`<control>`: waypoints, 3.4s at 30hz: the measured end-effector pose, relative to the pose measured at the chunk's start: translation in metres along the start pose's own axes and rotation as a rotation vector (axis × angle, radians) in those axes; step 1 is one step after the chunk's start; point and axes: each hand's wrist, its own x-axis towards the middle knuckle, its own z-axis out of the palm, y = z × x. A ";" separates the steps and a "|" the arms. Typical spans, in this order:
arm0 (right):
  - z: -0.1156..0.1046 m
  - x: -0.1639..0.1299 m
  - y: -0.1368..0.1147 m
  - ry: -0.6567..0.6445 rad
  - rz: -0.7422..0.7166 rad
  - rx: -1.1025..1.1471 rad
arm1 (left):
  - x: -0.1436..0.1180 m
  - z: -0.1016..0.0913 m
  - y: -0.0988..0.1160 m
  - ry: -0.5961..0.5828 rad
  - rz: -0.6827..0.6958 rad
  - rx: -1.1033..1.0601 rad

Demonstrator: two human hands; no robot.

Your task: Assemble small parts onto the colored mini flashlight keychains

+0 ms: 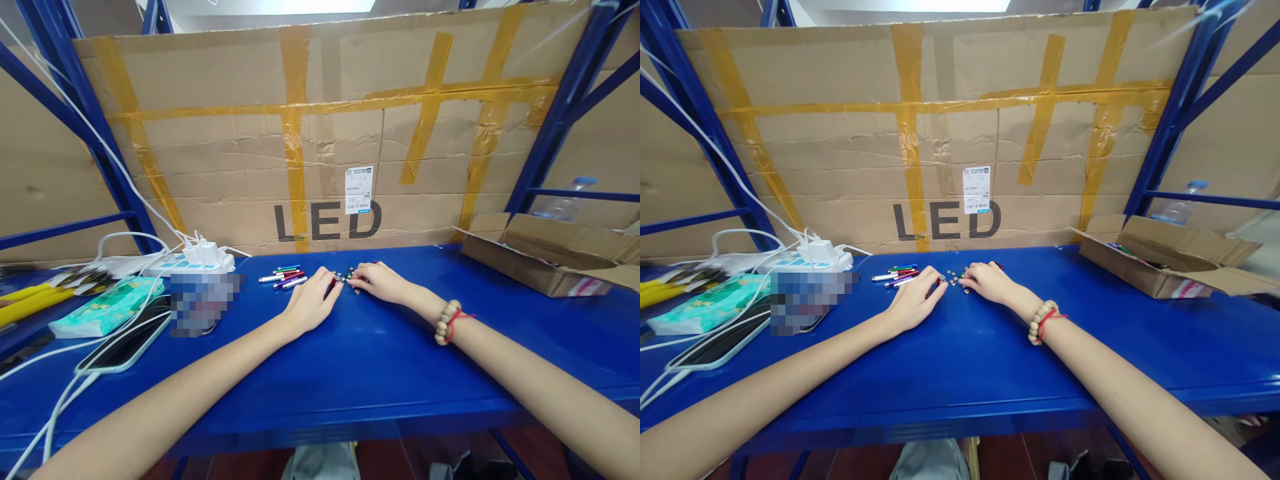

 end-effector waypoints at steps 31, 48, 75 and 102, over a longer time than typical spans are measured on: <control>-0.019 -0.006 -0.003 0.041 -0.179 0.100 | 0.000 0.000 -0.007 0.014 -0.049 -0.163; -0.013 -0.005 -0.008 0.119 -0.074 -0.013 | 0.000 0.000 -0.007 0.033 -0.022 -0.103; -0.009 -0.007 -0.036 0.503 -0.323 0.219 | 0.000 0.004 -0.011 -0.015 -0.088 -0.046; -0.006 -0.005 -0.017 0.136 -0.123 0.004 | 0.000 0.000 -0.003 0.017 -0.122 0.020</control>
